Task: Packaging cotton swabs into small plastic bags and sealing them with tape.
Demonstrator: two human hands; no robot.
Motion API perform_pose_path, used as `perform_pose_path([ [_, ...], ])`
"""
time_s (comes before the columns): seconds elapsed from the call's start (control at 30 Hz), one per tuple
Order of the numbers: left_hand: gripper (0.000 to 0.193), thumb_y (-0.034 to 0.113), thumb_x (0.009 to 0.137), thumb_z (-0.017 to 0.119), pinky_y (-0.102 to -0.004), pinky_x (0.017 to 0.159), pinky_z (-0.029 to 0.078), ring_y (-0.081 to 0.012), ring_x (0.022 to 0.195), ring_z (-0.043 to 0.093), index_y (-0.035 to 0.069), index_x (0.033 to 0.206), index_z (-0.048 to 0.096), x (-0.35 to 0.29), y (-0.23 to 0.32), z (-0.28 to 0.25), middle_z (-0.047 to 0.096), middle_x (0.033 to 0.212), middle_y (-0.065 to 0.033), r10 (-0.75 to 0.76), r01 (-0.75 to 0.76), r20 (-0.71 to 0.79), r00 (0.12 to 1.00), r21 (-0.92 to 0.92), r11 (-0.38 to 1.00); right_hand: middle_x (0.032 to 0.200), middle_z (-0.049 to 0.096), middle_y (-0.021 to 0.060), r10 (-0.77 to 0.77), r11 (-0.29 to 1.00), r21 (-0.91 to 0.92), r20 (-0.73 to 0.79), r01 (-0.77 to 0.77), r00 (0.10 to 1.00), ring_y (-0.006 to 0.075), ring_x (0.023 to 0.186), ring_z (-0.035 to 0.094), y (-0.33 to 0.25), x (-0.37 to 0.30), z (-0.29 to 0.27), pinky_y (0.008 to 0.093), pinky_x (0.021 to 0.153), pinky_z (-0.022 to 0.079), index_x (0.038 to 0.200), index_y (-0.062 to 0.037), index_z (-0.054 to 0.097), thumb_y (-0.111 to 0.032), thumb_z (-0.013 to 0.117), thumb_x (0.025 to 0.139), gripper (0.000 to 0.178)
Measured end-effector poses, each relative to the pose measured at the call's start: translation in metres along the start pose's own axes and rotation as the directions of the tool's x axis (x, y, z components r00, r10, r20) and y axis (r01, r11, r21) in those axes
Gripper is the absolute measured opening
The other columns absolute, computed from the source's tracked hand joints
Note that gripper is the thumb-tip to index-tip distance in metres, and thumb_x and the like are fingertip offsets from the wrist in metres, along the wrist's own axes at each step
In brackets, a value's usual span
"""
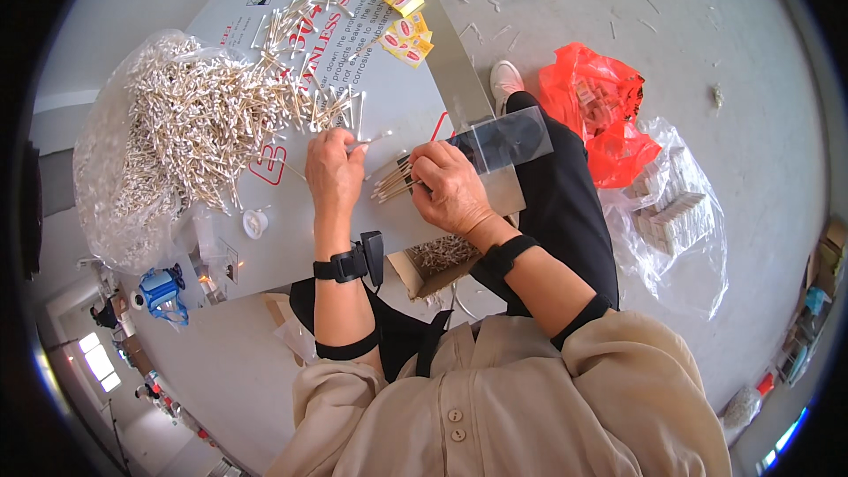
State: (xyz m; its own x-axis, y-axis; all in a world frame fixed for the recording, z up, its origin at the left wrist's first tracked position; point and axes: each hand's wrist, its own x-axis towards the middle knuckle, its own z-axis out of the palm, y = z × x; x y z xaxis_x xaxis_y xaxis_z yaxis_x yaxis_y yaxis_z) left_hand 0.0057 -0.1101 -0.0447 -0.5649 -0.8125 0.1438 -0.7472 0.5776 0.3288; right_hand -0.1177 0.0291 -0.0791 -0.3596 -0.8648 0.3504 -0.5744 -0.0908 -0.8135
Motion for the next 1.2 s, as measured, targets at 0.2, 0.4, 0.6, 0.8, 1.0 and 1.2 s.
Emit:
perform_pose_path([
  [0.2, 0.012, 0.009, 0.076, 0.073, -0.0440, 0.076, 0.047, -0.0333, 0.086, 0.059, 0.004, 0.076, 0.062, -0.015, 0.008, 0.007, 0.062, 0.082, -0.0119, 0.015, 0.001, 0.146, 0.989, -0.113, 0.994, 0.096, 0.060, 0.0110, -0.004, 1.000, -0.004, -0.007, 0.004, 1.000, 0.0324, 0.090, 0.058, 0.002, -0.001, 0.000, 0.0401, 0.082, 0.049, 0.075, -0.0033, 0.053, 0.000, 0.062, 0.063, 0.015],
  [0.4, 0.013, 0.008, 0.076, 0.074, -0.0436, 0.077, 0.048, -0.0333, 0.088, 0.060, 0.003, 0.079, 0.062, 0.010, 0.013, 0.007, 0.063, 0.084, -0.0130, -0.044, 0.040, -0.074, 0.996, -0.054, 0.998, 0.096, 0.060, 0.0112, -0.031, 0.999, -0.011, -0.029, 0.031, 0.999, 0.0325, 0.089, 0.058, 0.000, 0.000, 0.001, 0.0401, 0.082, 0.049, 0.075, -0.0031, 0.054, 0.000, 0.062, 0.063, 0.015],
  [0.6, 0.019, 0.009, 0.076, 0.075, -0.0436, 0.077, 0.049, -0.0335, 0.091, 0.059, 0.001, 0.088, 0.062, 0.015, 0.006, 0.018, 0.063, 0.090, -0.0138, -0.064, 0.063, 0.072, 0.995, 0.027, 0.998, 0.096, 0.060, 0.0112, -0.020, 1.000, -0.012, -0.023, 0.020, 1.000, 0.0318, 0.088, 0.058, 0.001, 0.000, 0.000, 0.0400, 0.080, 0.049, 0.074, -0.0028, 0.054, 0.000, 0.062, 0.063, 0.014],
  [0.8, 0.015, 0.005, 0.076, 0.072, -0.0439, 0.075, 0.049, -0.0346, 0.086, 0.061, 0.002, 0.084, 0.061, 0.022, 0.004, 0.024, 0.063, 0.084, -0.0137, -0.009, 0.005, -0.252, 0.968, -0.016, 1.000, 0.096, 0.060, 0.0109, -0.036, 0.999, -0.016, -0.013, 0.036, 0.999, 0.0319, 0.087, 0.058, -0.001, 0.001, 0.001, 0.0396, 0.079, 0.049, 0.075, -0.0029, 0.054, -0.001, 0.062, 0.063, 0.014],
  [1.0, 0.015, 0.008, 0.075, 0.073, -0.0446, 0.073, 0.048, -0.0343, 0.081, 0.060, 0.004, 0.083, 0.061, -0.002, 0.001, 0.019, 0.062, 0.081, -0.0143, -0.019, 0.020, 0.009, 1.000, -0.030, 0.999, 0.096, 0.060, 0.0108, -0.037, 0.999, -0.028, -0.019, 0.037, 0.999, 0.0319, 0.087, 0.058, 0.002, 0.000, 0.001, 0.0396, 0.079, 0.049, 0.075, -0.0032, 0.054, -0.001, 0.062, 0.063, 0.014],
  [1.2, 0.014, 0.004, 0.072, 0.074, -0.0440, 0.075, 0.048, -0.0322, 0.085, 0.059, 0.005, 0.080, 0.062, 0.008, -0.011, -0.002, 0.060, 0.082, -0.0121, -0.069, 0.066, -0.010, 0.998, -0.195, 0.979, 0.098, 0.060, 0.0112, -0.026, 0.999, -0.024, -0.002, 0.026, 1.000, 0.0317, 0.089, 0.058, 0.000, 0.001, -0.001, 0.0394, 0.080, 0.049, 0.075, -0.0032, 0.054, -0.001, 0.062, 0.064, 0.014],
])
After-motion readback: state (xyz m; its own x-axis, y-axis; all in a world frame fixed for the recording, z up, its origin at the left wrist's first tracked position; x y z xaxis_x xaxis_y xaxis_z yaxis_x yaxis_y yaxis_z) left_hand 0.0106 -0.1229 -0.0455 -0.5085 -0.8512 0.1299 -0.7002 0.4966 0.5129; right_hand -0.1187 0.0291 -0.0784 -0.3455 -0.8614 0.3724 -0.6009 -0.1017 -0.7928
